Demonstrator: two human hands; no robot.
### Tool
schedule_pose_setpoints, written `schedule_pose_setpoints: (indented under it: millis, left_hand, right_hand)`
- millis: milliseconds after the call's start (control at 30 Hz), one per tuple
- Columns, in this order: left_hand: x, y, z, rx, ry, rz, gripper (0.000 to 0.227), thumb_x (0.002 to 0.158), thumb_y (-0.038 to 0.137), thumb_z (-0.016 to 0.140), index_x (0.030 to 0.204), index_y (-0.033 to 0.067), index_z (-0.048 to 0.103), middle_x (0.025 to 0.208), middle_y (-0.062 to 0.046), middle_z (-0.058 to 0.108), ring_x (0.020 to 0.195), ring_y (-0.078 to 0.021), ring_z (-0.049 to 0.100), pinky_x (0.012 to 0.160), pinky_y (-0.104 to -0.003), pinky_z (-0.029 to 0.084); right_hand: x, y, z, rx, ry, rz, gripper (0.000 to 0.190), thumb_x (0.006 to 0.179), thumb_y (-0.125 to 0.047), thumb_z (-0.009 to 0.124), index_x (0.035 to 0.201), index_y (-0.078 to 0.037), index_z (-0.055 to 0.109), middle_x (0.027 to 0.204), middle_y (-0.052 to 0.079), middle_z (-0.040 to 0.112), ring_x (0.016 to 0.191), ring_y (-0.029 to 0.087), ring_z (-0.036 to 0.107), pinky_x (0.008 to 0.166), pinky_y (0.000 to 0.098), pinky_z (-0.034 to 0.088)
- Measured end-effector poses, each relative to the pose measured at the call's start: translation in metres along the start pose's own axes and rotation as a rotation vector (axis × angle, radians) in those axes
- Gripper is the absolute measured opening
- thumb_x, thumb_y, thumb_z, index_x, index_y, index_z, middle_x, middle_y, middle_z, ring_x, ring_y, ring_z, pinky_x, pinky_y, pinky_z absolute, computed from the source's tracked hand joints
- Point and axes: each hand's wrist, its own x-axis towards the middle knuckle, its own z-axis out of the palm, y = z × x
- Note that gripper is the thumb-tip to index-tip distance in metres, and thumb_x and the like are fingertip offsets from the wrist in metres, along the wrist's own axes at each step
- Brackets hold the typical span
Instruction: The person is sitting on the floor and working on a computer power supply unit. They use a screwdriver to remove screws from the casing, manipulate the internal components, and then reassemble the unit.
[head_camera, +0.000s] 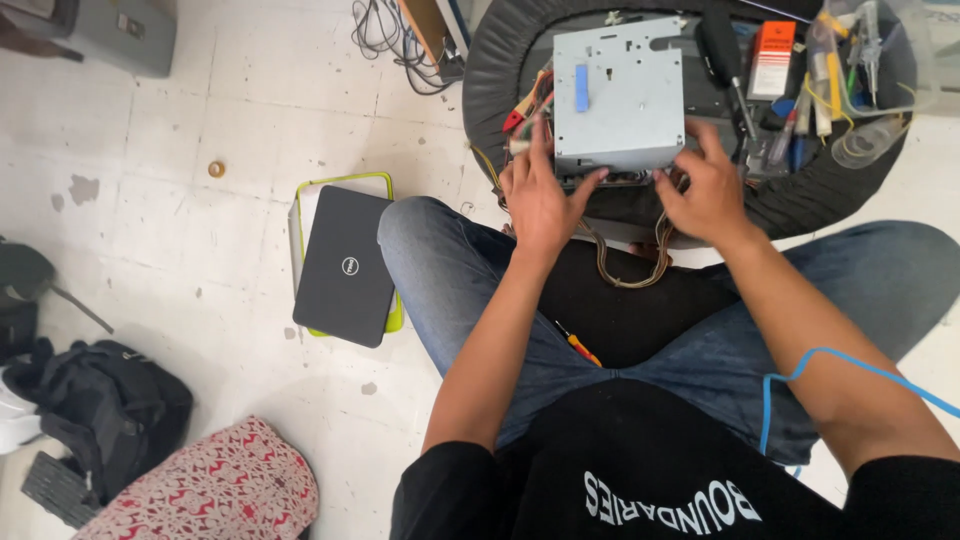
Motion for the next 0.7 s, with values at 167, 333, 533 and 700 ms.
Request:
schedule_pose_setpoints:
  millis: [167,333,533,700]
  left_hand:
    - [0.000,-0.033,0.035,-0.046,0.025,0.129,0.080,0.066,0.057,0.091,0.118,0.0014,0.065,0.113,-0.010,0.073,0.119,-0.0251,0.065,0.107,-0.047,0.043]
    - [-0.001,-0.060,0.038,-0.088,-0.156,0.166,0.060,0.083,0.049,0.084,0.118,0.0024,0.069,0.115,-0.013,0.072,0.107,-0.0332,0.071,0.097,-0.046,0.052]
    - [-0.003,-0.082,0.049,-0.088,-0.190,0.224,0.050,0.087,0.051,0.079,0.115,0.0105,0.071,0.111,-0.002,0.073,0.099,-0.0269,0.075,0.079,-0.036,0.060]
    - [0.002,-0.073,0.040,-0.143,-0.126,0.280,0.044,0.090,0.044,0.078,0.106,0.0035,0.070,0.101,-0.009,0.075,0.092,-0.0319,0.074,0.074,-0.036,0.060]
  right_hand:
    - [0.007,0.032,-0.014,0.116,-0.066,0.033,0.017,0.090,-0.011,0.084,0.102,-0.004,0.075,0.139,0.013,0.065,0.095,0.040,0.071,0.079,0.0442,0.054]
    - [0.013,0.044,-0.012,0.355,-0.077,0.053,0.009,0.100,-0.012,0.078,0.096,-0.005,0.074,0.110,0.012,0.072,0.082,0.032,0.070,0.069,0.0375,0.050]
    - [0.020,0.049,-0.021,0.295,-0.194,-0.028,0.012,0.101,-0.015,0.074,0.091,-0.010,0.072,0.089,0.008,0.072,0.085,0.035,0.071,0.075,0.0385,0.052]
    - [0.023,0.042,-0.024,0.042,-0.257,-0.081,0.012,0.100,-0.016,0.075,0.091,-0.011,0.068,0.089,0.005,0.071,0.083,0.034,0.071,0.072,0.0399,0.054]
